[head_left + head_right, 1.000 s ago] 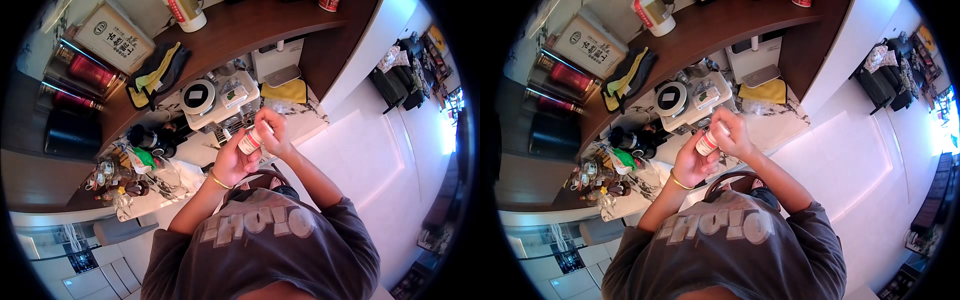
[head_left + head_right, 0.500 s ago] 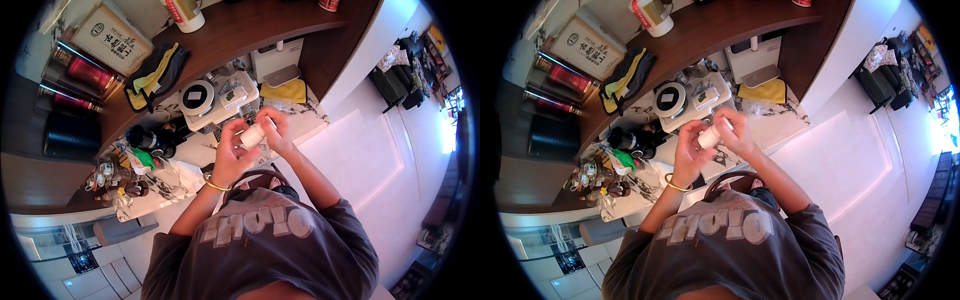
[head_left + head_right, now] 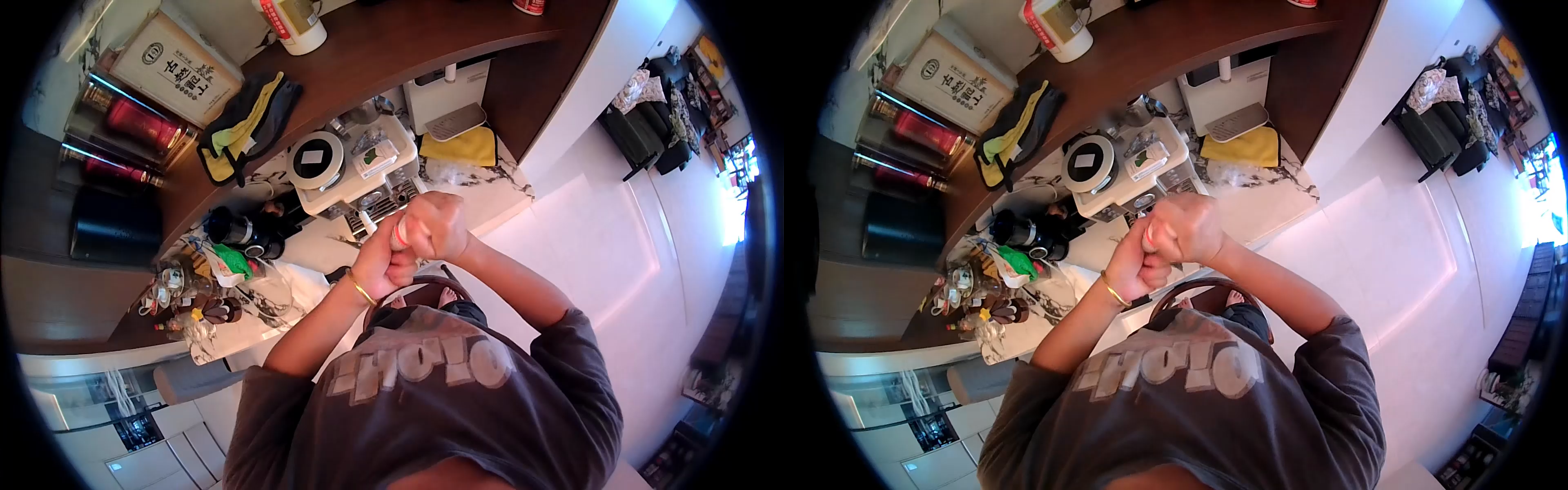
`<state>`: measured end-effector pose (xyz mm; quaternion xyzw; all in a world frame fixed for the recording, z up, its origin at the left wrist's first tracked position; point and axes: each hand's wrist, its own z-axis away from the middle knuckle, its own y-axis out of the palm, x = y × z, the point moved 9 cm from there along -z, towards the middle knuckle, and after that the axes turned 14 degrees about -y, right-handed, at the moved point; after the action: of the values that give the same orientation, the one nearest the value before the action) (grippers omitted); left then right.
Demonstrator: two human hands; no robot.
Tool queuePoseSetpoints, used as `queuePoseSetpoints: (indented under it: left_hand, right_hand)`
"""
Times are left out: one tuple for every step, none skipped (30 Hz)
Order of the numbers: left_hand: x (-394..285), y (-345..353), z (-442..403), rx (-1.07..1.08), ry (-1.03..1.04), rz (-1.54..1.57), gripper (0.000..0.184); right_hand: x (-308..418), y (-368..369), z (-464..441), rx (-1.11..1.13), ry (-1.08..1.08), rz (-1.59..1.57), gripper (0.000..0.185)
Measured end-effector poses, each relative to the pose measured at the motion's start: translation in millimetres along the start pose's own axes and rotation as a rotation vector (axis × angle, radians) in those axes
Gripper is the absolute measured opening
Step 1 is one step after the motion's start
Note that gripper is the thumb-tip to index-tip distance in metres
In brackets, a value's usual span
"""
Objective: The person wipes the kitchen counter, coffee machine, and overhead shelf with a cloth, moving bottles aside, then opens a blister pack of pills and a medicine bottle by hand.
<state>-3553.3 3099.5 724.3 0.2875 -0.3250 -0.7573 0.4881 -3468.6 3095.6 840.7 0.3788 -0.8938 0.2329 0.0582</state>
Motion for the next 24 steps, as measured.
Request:
queuePoseSetpoints:
  left_hand:
    - [-1,2,0,-0.001,-0.002,-0.005,0.05]
    - [-1,10,1,0.035,-0.006,-0.054,0.05]
    - [0,21,3,0.072,-0.008,-0.103,0.05]
    - [-16,25,10,-0.021,0.177,-0.143,0.047]
    - [-15,35,13,-0.017,0.183,-0.145,0.047]
    - [-31,41,28,-0.152,0.429,-0.354,0.042]
    - [-44,48,44,-0.292,0.672,-0.561,0.038]
    - [-47,53,52,-0.33,0.804,-0.662,0.031]
    - [-47,51,52,-0.331,0.802,-0.659,0.031]
    - [-44,43,46,-0.263,0.712,-0.521,0.033]
    - [-41,36,39,-0.194,0.621,-0.386,0.035]
    - [-33,34,27,0.022,0.464,-0.203,0.04]
    - [-32,32,26,0.024,0.463,-0.203,0.04]
    - [-29,29,23,0.018,0.433,-0.162,0.045]
    - [-24,25,19,0.012,0.402,-0.12,0.049]
    - [-26,24,21,0.008,0.466,-0.126,0.043]
    - [-23,23,20,0.01,0.455,-0.125,0.043]
    - [-32,18,31,-0.179,0.608,-0.314,0.037]
    - [-40,16,44,-0.37,0.751,-0.508,0.032]
    - [-44,25,54,-0.38,0.878,-0.63,0.027]
    - [-45,40,68,-0.409,1.024,-0.632,0.023]
    - [-46,45,75,-0.504,1.137,-0.791,0.026]
    - [-45,50,82,-0.597,1.25,-0.955,0.029]
    - [-46,45,80,-0.593,1.234,-0.967,0.029]
  right_hand:
    - [-3,-3,-5,-0.003,0.0,0.004,0.013]
    - [-3,-6,-9,-0.03,-0.014,-0.049,0.012]
    - [-1,-8,-11,-0.056,-0.03,-0.103,0.011]
    - [-1,-8,-12,-0.057,-0.033,-0.1,0.011]
    - [-13,-11,-8,-0.12,0.105,-0.163,0.01]
    - [-25,-13,-3,-0.182,0.245,-0.227,0.01]
    - [-36,-13,6,-0.246,0.388,-0.292,0.009]
    - [-36,-12,8,-0.26,0.397,-0.34,0.008]
    - [-35,-11,7,-0.259,0.4,-0.34,0.008]
    - [-37,-12,9,-0.314,0.433,-0.377,0.011]
    - [-40,-14,10,-0.369,0.465,-0.412,0.013]
    - [-41,-15,8,-0.37,0.465,-0.409,0.013]
    - [-46,-17,12,-0.455,0.521,-0.471,0.017]
    - [-50,-18,17,-0.54,0.577,-0.533,0.021]
    - [-49,-19,16,-0.54,0.58,-0.531,0.021]
    - [-59,-5,31,-0.72,0.805,-0.855,0.026]
    - [-60,15,46,-0.9,1.024,-1.182,0.031]
    - [-61,29,58,-0.994,1.197,-1.242,0.036]
    - [-62,31,62,-1.013,1.2,-1.231,0.036]
    - [-59,41,69,-1.052,1.266,-1.345,0.038]
    - [-57,52,76,-1.093,1.327,-1.463,0.039]
    - [-58,58,83,-1.137,1.338,-1.5,0.043]
    - [-57,60,85,-1.164,1.34,-1.496,0.043]
    - [-55,64,86,-1.178,1.39,-1.493,0.043]
